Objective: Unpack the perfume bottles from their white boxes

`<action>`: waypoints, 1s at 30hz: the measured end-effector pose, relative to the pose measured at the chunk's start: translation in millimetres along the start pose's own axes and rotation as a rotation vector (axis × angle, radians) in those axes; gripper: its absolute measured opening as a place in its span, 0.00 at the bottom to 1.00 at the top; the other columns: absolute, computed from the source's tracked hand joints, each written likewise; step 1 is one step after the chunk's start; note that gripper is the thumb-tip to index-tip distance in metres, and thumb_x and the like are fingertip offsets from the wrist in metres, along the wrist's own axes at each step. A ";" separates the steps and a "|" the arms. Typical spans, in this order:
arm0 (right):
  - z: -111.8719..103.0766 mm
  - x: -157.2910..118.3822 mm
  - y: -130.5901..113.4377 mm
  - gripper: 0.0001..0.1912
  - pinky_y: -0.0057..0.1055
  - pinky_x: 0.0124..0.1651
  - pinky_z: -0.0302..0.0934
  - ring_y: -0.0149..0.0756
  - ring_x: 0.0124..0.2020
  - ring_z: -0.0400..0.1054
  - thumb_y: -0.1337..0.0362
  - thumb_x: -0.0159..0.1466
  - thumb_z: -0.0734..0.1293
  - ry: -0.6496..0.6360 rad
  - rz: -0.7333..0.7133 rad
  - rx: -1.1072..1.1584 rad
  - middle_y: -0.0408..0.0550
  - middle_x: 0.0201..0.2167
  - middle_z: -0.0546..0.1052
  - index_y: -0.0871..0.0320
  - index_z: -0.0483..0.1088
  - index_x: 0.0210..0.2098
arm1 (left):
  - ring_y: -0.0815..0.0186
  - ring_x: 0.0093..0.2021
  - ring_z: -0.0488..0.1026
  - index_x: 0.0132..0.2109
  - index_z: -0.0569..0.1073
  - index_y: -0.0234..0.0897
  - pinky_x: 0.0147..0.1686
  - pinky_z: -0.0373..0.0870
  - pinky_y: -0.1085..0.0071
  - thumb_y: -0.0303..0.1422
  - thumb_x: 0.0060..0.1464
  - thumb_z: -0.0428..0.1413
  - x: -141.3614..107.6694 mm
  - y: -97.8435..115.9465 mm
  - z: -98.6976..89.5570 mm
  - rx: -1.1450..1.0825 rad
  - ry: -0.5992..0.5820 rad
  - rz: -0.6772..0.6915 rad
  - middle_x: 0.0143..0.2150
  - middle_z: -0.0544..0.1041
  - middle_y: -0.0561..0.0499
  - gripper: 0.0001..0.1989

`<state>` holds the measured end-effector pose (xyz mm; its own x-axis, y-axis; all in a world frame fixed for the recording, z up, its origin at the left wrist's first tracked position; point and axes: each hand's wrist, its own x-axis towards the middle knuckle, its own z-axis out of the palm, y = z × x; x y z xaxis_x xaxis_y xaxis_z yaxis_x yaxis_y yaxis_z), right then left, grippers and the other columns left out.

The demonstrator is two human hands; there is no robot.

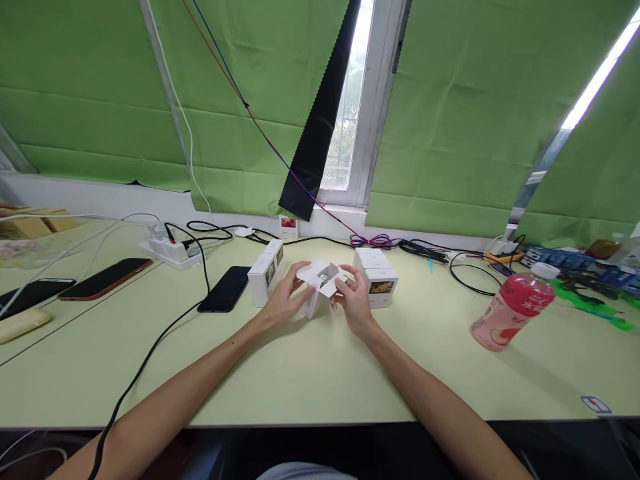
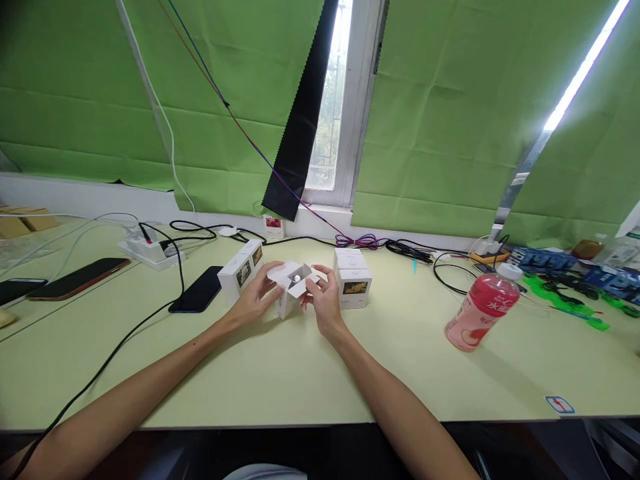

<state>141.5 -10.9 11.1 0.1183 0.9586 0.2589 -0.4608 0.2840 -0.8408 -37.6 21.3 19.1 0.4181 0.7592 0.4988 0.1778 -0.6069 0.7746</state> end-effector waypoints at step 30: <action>-1.7 1.3 2.6 0.18 0.23 0.17 0.53 0.25 0.16 0.58 0.44 0.66 0.63 0.096 -0.162 -0.340 0.34 0.22 0.65 0.52 0.64 0.41 | 0.63 0.46 0.73 0.48 0.67 0.40 0.47 0.73 0.64 0.44 0.66 0.47 1.0 -0.3 9.3 0.211 0.322 0.044 0.47 0.71 0.47 0.13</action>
<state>142.0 -8.9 8.5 0.2547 0.8939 0.3689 -0.1134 0.4065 -0.9066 -29.0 20.1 15.8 0.1346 0.7463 0.6519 0.3594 -0.6499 0.6697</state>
